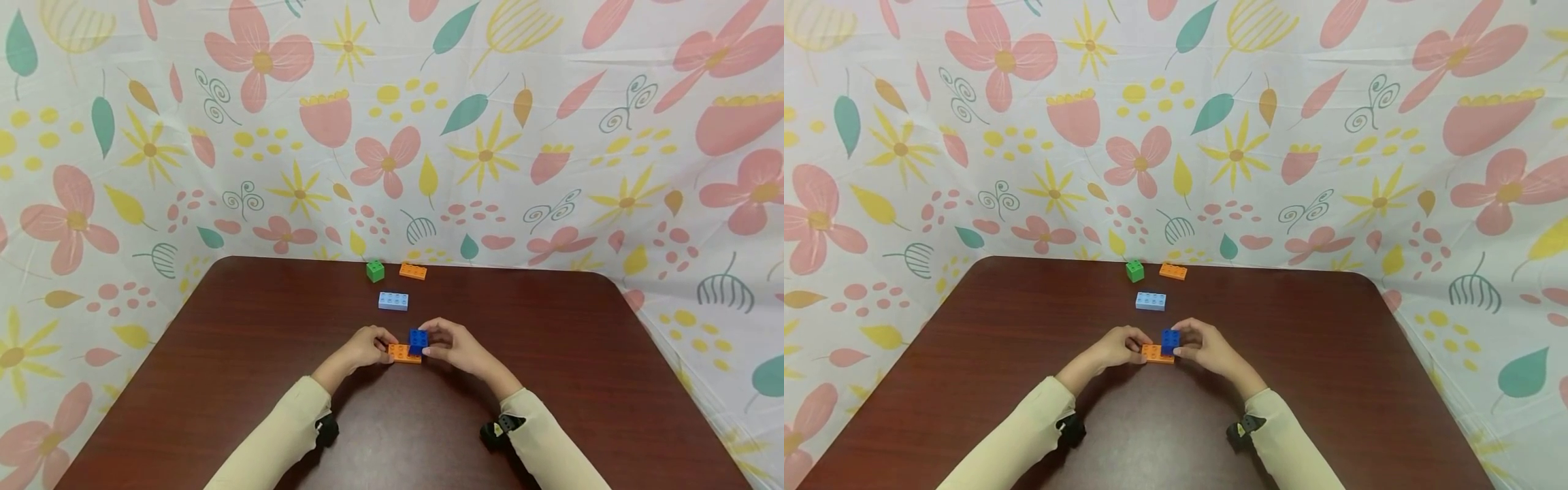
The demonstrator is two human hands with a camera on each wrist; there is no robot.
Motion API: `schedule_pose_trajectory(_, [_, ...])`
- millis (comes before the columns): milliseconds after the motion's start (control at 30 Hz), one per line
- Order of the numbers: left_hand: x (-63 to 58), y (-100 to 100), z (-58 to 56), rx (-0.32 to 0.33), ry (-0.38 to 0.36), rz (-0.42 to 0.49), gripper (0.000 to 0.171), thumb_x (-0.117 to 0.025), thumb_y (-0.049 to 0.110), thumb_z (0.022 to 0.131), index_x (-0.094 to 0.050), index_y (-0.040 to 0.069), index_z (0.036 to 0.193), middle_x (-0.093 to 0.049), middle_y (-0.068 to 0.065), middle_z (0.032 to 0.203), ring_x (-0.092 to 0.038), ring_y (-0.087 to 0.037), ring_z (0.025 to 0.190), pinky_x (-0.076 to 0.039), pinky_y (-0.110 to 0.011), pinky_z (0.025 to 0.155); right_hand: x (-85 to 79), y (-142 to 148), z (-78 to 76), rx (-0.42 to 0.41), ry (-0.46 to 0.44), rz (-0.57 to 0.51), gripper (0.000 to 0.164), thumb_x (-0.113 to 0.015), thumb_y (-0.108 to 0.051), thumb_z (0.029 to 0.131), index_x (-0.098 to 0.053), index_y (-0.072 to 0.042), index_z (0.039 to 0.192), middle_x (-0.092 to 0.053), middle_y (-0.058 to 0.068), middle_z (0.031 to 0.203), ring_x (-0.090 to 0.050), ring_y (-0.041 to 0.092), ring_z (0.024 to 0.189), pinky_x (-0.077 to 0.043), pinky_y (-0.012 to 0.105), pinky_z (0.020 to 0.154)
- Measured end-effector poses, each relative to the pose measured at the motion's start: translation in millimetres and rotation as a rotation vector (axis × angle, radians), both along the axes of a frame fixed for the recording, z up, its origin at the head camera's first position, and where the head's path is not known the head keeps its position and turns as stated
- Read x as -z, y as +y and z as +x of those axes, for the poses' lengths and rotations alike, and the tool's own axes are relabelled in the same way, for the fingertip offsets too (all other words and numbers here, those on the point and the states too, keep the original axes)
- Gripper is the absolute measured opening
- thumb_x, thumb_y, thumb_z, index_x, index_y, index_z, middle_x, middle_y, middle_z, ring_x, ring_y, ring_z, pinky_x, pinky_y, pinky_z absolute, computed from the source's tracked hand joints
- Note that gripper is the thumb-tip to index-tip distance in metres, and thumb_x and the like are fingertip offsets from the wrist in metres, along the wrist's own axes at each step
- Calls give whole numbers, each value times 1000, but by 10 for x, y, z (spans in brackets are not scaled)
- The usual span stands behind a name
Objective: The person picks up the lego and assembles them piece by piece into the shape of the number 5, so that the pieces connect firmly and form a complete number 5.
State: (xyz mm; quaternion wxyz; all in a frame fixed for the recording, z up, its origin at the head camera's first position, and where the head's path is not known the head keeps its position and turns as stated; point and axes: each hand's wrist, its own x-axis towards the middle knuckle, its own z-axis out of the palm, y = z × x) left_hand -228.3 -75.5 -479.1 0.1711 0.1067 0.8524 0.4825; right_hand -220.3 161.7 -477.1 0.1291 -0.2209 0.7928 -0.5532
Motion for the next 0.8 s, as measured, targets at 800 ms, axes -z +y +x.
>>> schedule_pose_trajectory(800, [-5, -7, -10, -1, -11, 8, 30, -78, -6, 74, -70, 2, 101, -56, -7, 96, -52, -18, 81, -48, -25, 61, 0, -29, 20, -39, 27, 19, 39, -68, -4, 89, -57, -6, 126, -61, 15, 117, -59, 29, 107, -52, 31, 88])
